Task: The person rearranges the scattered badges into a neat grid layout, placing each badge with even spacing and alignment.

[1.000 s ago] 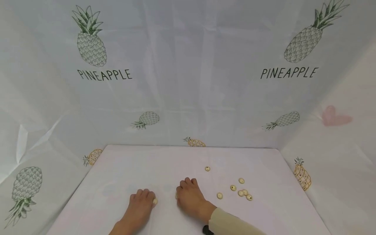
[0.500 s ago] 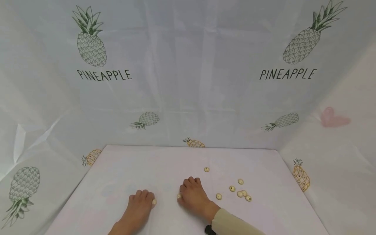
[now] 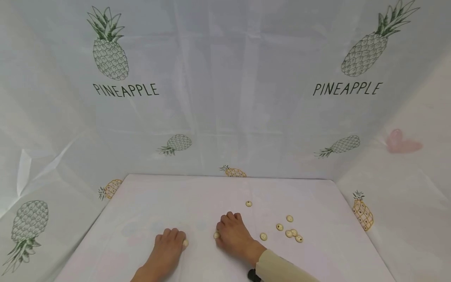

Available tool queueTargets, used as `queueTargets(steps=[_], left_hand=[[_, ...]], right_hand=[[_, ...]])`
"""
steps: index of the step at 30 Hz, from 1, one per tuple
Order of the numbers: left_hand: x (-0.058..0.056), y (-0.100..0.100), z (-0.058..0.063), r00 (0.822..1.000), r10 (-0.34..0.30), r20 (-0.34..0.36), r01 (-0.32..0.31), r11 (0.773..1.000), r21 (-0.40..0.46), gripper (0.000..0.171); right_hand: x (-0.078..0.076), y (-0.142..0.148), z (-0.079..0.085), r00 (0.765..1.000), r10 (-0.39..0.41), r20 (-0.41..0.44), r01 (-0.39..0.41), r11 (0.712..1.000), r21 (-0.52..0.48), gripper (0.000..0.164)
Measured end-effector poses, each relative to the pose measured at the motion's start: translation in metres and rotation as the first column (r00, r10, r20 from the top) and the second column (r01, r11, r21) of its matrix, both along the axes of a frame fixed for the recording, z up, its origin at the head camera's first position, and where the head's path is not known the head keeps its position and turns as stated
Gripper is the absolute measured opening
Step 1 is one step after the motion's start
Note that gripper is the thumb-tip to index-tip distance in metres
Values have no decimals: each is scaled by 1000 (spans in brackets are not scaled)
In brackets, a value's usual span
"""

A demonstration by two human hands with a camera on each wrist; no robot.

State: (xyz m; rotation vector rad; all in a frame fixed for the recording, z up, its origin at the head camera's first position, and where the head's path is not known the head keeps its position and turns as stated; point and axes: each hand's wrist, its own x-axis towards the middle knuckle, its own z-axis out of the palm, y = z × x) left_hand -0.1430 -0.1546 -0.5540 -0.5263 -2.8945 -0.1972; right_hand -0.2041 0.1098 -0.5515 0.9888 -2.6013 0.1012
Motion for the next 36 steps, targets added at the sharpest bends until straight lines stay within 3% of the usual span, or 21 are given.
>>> queueTargets(steps=[12, 24, 32, 36], left_hand=[[2, 2, 6, 1000, 6, 0, -6, 1000, 1, 24], [2, 2, 6, 1000, 1, -19, -1, 1000, -9, 25], [-2, 0, -2, 1000, -3, -14, 3, 1000, -11, 24], [-2, -2, -3, 1000, 4, 7, -4, 1000, -15, 23]], right_hand=[[-1, -2, 1, 998, -11, 55, 11, 1000, 0, 18], [-11, 6, 5, 999, 40, -28, -40, 999, -6, 23], [-31, 29, 15, 1000, 25, -9, -26, 998, -64, 20], [-54, 53, 23, 998, -53, 17, 54, 994, -95, 19]])
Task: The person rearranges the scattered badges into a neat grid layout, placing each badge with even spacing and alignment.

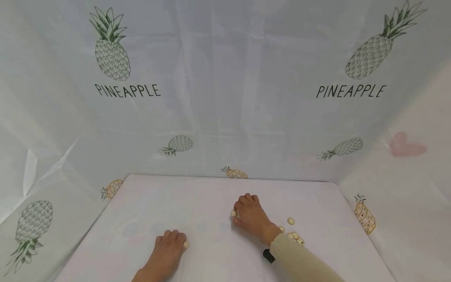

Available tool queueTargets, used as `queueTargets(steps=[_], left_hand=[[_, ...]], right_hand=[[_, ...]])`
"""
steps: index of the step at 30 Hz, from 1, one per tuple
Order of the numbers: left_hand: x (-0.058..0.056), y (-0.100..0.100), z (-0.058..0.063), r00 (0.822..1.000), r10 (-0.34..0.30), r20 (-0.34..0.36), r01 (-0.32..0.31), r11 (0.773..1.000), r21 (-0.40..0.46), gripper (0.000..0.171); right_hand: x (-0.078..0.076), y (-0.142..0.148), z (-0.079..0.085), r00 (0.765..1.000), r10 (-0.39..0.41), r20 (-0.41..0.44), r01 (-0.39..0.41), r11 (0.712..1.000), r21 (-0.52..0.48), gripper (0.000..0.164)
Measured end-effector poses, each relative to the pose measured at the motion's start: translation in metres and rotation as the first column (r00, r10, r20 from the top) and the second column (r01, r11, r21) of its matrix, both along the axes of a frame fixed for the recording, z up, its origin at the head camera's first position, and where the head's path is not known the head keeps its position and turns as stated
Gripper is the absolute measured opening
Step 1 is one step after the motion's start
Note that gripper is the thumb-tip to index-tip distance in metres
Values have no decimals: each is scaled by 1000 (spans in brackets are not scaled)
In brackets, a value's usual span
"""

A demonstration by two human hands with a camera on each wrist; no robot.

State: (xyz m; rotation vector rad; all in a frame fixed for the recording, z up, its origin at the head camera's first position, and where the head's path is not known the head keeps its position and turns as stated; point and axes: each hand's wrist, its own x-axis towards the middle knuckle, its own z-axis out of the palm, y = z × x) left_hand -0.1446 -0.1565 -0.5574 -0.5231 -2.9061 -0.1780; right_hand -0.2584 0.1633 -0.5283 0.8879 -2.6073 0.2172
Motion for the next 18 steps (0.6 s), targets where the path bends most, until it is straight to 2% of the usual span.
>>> queueTargets(steps=[3, 7, 13, 18], left_hand=[[0, -1, 0, 1000, 0, 3, 0, 1000, 12, 21], [-1, -1, 3, 1000, -3, 12, 3, 1000, 20, 18], [1, -1, 7, 999, -6, 39, 5, 1000, 26, 20], [2, -1, 7, 1000, -4, 23, 3, 1000, 11, 26]], right_hand=[[-18, 17, 3, 998, -56, 15, 56, 998, 0, 20], [-34, 30, -1, 998, -51, 29, 51, 998, 21, 19], [-45, 16, -10, 995, -48, 85, 45, 998, 44, 15], [-51, 2, -11, 986, -70, 150, 62, 996, 58, 13]])
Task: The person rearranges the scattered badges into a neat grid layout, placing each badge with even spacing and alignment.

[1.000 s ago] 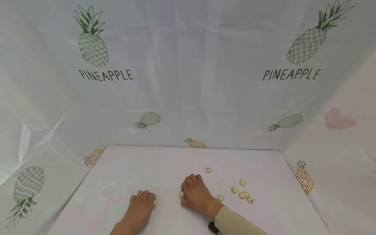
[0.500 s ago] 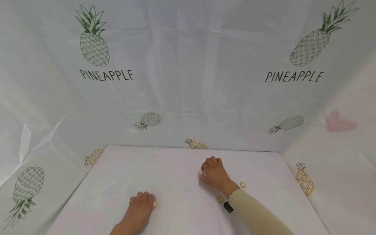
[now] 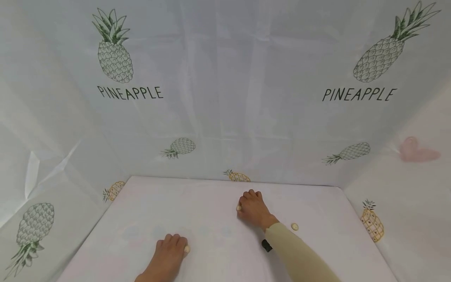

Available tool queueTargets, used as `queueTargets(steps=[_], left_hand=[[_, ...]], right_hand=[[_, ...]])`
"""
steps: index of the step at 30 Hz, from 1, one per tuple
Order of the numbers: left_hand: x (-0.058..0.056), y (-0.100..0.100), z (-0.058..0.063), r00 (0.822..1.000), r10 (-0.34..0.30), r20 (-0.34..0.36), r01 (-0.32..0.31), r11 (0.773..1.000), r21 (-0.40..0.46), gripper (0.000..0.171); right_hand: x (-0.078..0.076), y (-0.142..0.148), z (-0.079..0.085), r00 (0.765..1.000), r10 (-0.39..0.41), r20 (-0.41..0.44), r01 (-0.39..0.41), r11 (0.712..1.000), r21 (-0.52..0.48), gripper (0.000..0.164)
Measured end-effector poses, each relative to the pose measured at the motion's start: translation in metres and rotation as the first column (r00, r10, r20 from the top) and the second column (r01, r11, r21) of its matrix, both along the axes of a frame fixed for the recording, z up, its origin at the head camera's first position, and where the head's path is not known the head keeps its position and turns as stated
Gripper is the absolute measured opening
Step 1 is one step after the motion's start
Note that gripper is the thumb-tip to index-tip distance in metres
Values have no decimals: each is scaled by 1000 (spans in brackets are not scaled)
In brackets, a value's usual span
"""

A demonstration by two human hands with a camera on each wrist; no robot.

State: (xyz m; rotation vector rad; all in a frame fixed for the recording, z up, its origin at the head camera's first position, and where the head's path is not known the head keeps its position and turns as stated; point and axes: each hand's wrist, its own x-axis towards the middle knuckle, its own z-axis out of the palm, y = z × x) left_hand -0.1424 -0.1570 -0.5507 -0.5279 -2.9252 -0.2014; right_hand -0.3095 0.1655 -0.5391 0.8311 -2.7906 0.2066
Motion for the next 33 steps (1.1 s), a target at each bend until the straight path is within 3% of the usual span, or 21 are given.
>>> queueTargets(steps=[7, 33], left_hand=[[0, 0, -3, 1000, 2, -25, -2, 1000, -7, 27], [-1, 1, -4, 1000, 14, -18, -14, 1000, -8, 26]], right_hand=[[1, -2, -2, 997, -26, 67, 26, 1000, -6, 9], [3, -4, -3, 1000, -12, 24, 13, 998, -58, 11]])
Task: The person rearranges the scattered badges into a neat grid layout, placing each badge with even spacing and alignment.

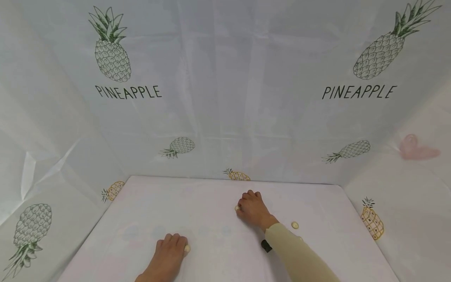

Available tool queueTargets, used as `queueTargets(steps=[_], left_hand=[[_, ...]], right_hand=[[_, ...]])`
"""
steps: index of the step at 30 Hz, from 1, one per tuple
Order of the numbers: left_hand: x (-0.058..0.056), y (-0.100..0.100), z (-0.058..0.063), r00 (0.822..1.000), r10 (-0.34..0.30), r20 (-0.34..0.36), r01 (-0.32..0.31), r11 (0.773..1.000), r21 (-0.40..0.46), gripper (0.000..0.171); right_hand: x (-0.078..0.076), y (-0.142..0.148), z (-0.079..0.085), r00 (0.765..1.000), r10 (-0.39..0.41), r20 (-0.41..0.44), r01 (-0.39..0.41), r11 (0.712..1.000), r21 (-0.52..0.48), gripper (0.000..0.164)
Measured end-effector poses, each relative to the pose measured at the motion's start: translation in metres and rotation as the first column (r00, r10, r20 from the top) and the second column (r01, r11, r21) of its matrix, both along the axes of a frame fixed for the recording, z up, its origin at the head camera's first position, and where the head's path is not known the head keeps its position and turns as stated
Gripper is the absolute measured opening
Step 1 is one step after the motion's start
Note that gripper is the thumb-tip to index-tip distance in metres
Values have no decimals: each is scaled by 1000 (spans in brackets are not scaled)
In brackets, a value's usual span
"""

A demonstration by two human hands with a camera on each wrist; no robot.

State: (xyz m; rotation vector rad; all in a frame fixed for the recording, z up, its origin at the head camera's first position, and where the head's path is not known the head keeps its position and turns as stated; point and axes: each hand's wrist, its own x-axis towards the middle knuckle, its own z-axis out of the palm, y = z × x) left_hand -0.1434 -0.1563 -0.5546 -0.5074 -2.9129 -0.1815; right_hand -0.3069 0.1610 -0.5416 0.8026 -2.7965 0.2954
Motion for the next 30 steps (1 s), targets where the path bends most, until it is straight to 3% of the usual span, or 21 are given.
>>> queueTargets(steps=[15, 30], left_hand=[[-2, -2, -4, 1000, -9, 5, 9, 1000, -10, 27], [0, 1, 1, 1000, 9, -8, -10, 998, -56, 31]], right_hand=[[-1, 0, -5, 999, 18, -51, -16, 999, 29, 12], [-2, -1, -8, 996, 22, -92, -17, 999, 47, 14]])
